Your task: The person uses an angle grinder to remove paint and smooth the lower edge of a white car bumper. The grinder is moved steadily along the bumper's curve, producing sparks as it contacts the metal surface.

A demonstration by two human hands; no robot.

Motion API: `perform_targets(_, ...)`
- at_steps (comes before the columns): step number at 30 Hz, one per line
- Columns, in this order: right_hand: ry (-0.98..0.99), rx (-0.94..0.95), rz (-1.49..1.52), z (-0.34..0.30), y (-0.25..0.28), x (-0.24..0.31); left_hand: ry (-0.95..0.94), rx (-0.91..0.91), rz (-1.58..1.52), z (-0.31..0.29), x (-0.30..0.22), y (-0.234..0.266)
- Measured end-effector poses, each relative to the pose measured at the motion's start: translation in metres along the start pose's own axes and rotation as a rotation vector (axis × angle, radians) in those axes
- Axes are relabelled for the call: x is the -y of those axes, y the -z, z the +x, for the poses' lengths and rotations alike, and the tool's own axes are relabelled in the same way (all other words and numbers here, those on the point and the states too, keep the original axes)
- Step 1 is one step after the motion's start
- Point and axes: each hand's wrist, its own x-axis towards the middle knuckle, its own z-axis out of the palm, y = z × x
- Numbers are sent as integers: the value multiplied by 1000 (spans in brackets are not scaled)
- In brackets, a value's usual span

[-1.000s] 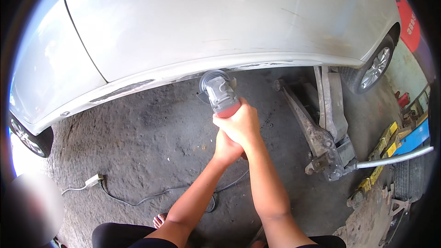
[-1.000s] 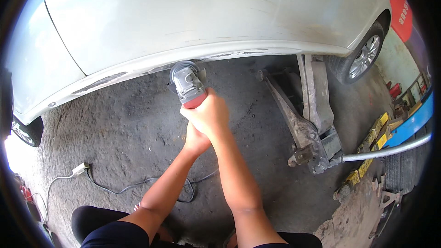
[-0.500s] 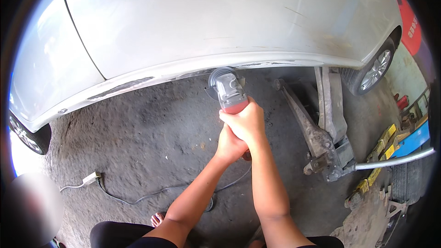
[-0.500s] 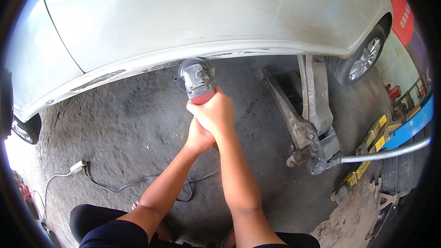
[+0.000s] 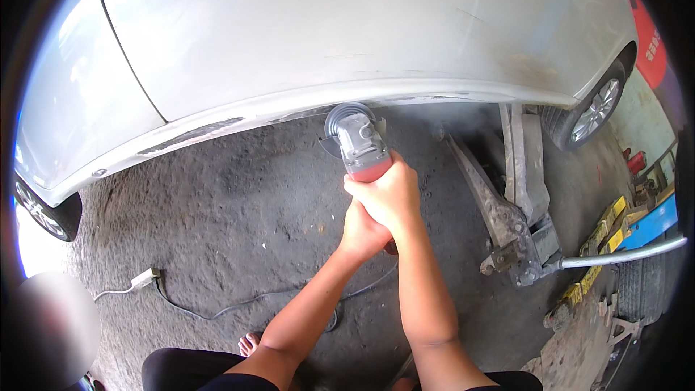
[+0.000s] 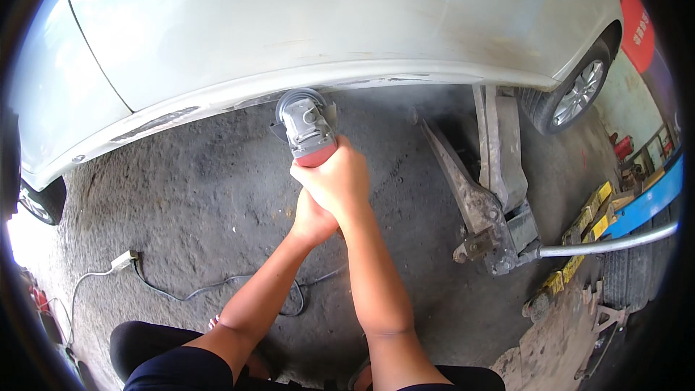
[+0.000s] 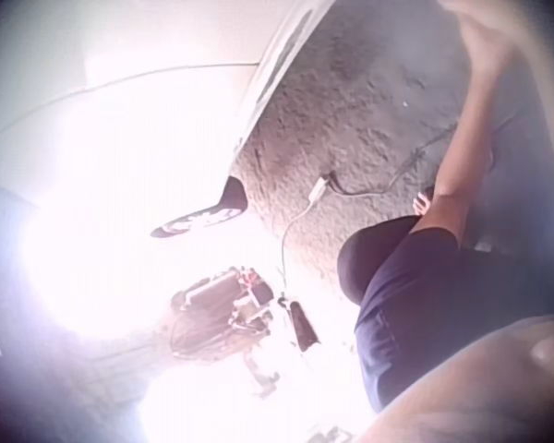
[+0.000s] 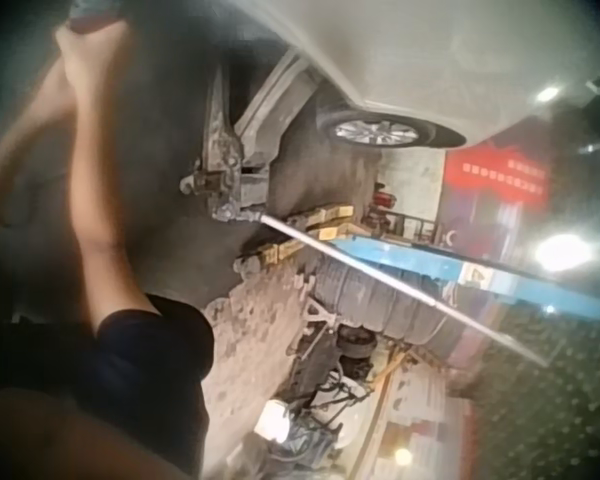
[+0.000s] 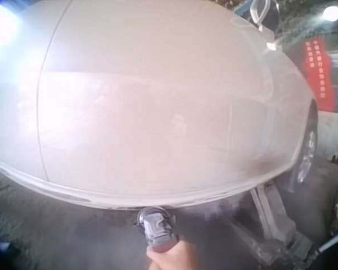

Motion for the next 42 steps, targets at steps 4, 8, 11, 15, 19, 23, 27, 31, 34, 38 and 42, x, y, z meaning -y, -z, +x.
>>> perform_targets(4, -1, 8, -44, 1, -1, -4, -40, 10, -58, -2, -2, -1)
perform_targets(8, 21, 5, -28, 6, -6, -13, -12, -3, -34, 0, 0, -1)
perform_targets(11, 10, 5, -21, 12, -8, -18, 52, -6, -48, 3, -5, -2)
perform_targets(15, -17, 5, -1, 15, -8, -19, 17, -18, -28, 6, 3, -1)
perform_targets(19, 5, 1, -17, 10, -3, -16, -83, -54, 9, 5, 7, -7)
perform_targets(23, 24, 13, -39, 4, 1, -10, 98, 6, -131, -5, -19, -6)
perform_targets(27, 25, 28, -31, 4, -1, -11, 44, -23, -87, -6, -18, -6)
perform_targets(31, -9, 57, -36, 3, 1, -7, 103, -23, -189, -9, -20, -10)
perform_targets(34, -19, 60, -58, 3, 4, -3, 106, -26, -170, -8, -17, -9)
perform_targets(38, -21, 45, -34, 10, 2, -13, 32, -6, -55, 0, -6, -9)
perform_targets(42, -43, 18, -12, 19, 1, -26, 6, -24, -55, 7, -1, -15)
